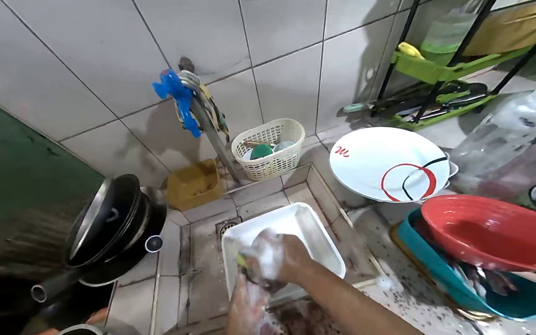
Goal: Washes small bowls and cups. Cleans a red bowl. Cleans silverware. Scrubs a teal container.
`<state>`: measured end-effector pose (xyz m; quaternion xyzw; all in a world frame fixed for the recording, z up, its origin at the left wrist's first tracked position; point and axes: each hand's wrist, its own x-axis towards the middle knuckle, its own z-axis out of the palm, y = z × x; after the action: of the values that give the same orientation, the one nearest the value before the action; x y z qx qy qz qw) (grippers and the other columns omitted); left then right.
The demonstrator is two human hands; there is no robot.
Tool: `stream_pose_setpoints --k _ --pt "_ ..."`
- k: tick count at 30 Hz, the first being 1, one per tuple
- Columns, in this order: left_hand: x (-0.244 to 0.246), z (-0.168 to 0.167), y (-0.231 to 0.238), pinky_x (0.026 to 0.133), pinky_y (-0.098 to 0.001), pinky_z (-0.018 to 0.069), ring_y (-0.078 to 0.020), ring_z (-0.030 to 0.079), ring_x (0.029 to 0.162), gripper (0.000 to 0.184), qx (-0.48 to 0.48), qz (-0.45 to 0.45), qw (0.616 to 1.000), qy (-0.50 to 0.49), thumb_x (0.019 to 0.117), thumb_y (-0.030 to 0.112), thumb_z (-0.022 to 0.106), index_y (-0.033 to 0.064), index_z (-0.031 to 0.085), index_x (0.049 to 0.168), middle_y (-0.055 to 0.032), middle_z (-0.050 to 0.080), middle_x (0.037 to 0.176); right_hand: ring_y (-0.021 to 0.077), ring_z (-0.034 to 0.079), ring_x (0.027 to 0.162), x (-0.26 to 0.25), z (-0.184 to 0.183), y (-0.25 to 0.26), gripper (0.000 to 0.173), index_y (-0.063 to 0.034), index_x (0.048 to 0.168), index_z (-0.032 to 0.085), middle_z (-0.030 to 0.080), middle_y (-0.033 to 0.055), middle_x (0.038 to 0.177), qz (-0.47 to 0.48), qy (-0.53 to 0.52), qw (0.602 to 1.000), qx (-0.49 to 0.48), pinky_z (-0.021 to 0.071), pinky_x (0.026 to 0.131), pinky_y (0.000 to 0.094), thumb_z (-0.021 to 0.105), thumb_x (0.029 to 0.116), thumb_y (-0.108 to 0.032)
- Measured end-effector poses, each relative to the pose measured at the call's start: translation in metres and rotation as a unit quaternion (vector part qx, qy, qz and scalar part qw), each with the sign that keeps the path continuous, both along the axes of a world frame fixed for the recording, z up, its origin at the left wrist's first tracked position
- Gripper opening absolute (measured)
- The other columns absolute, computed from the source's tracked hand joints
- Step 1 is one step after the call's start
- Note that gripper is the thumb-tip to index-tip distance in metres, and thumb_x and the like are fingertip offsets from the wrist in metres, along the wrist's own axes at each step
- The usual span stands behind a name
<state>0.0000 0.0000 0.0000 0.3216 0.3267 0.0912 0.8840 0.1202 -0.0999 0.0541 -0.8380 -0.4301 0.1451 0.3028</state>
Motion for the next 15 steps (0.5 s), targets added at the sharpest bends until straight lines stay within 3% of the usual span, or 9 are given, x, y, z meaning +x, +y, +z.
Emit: stream_pose_setpoints --k 2,3,5,8,10,12,15 --pt "-0.002 0.001 0.001 0.066 -0.0370 0.0606 -0.0160 0.069 0.075 0.053 -0.019 0.036 0.999 0.031 0.1097 0.050 0.018 0.0139 0.057 0.106 -0.0034 0.067 0.082 0.0351 0.072 0.096 -0.014 -0.014 -0.007 0.049 -0.0062 0.112 0.072 0.073 0.0168 0.104 0.039 -0.028 0.998 0.045 0.0563 0.078 0.0579 0.063 0.0939 -0.050" --pt "0.000 0.003 0.002 0.064 -0.0355 0.0603 -0.0158 0.069 0.072 0.048 -0.024 0.041 0.998 0.047 0.1101 0.044 0.021 0.0140 0.058 0.102 -0.0035 0.067 0.080 0.0345 0.072 0.097 -0.015 -0.017 -0.011 0.045 -0.0054 0.110 0.073 0.074 0.0166 0.106 0.027 -0.009 0.997 0.071 0.0573 0.080 0.0570 0.062 0.0952 -0.047" --pt "0.000 0.013 0.000 0.073 -0.0438 0.0592 -0.0251 0.067 0.087 0.030 0.030 0.015 0.997 0.071 0.1078 0.020 0.030 0.0073 0.050 0.126 -0.0137 0.065 0.102 0.0339 0.067 0.113 -0.001 -0.008 -0.013 0.041 -0.0052 0.123 0.069 0.069 0.0171 0.122 -0.006 0.100 0.995 0.013 0.0528 0.097 0.0557 0.060 0.1013 -0.039" --pt "0.006 0.025 -0.010 0.080 -0.0489 0.0578 -0.0316 0.064 0.105 0.059 0.102 -0.026 0.989 0.108 0.0963 -0.001 0.038 0.0097 0.030 0.154 -0.0217 0.055 0.131 0.0354 0.053 0.133 0.015 -0.015 -0.005 0.042 -0.0141 0.139 0.062 0.058 0.0157 0.143 0.016 0.043 0.996 -0.081 0.0437 0.110 0.0544 0.062 0.1003 -0.031" --pt "0.010 0.029 -0.013 0.081 -0.0492 0.0566 -0.0317 0.060 0.111 0.068 0.130 -0.005 0.984 0.120 0.0928 -0.005 0.040 0.0129 0.027 0.158 -0.0216 0.049 0.140 0.0385 0.048 0.140 0.012 -0.013 0.000 0.045 -0.0110 0.143 0.059 0.053 0.0198 0.148 -0.014 0.057 0.991 -0.120 0.0408 0.115 0.0547 0.062 0.0991 -0.023" --pt "0.009 0.028 -0.011 0.083 -0.0476 0.0551 -0.0294 0.058 0.114 0.070 0.156 0.018 0.980 0.121 0.0915 -0.005 0.041 0.0151 0.031 0.158 -0.0187 0.047 0.144 0.0380 0.054 0.133 0.009 -0.004 0.002 0.042 -0.0079 0.142 0.057 0.058 0.0199 0.140 -0.034 0.049 0.987 -0.152 0.0451 0.110 0.0526 0.059 0.1020 -0.021" --pt "0.007 0.031 -0.012 0.084 -0.0443 0.0545 -0.0281 0.058 0.116 0.070 0.191 0.018 0.974 0.123 0.0933 -0.004 0.041 0.0170 0.030 0.159 -0.0178 0.043 0.150 0.0371 0.057 0.126 0.009 0.001 0.001 0.029 -0.0028 0.128 0.065 0.062 0.0188 0.131 -0.005 -0.017 0.986 -0.167 0.0471 0.104 0.0511 0.055 0.1031 -0.014"
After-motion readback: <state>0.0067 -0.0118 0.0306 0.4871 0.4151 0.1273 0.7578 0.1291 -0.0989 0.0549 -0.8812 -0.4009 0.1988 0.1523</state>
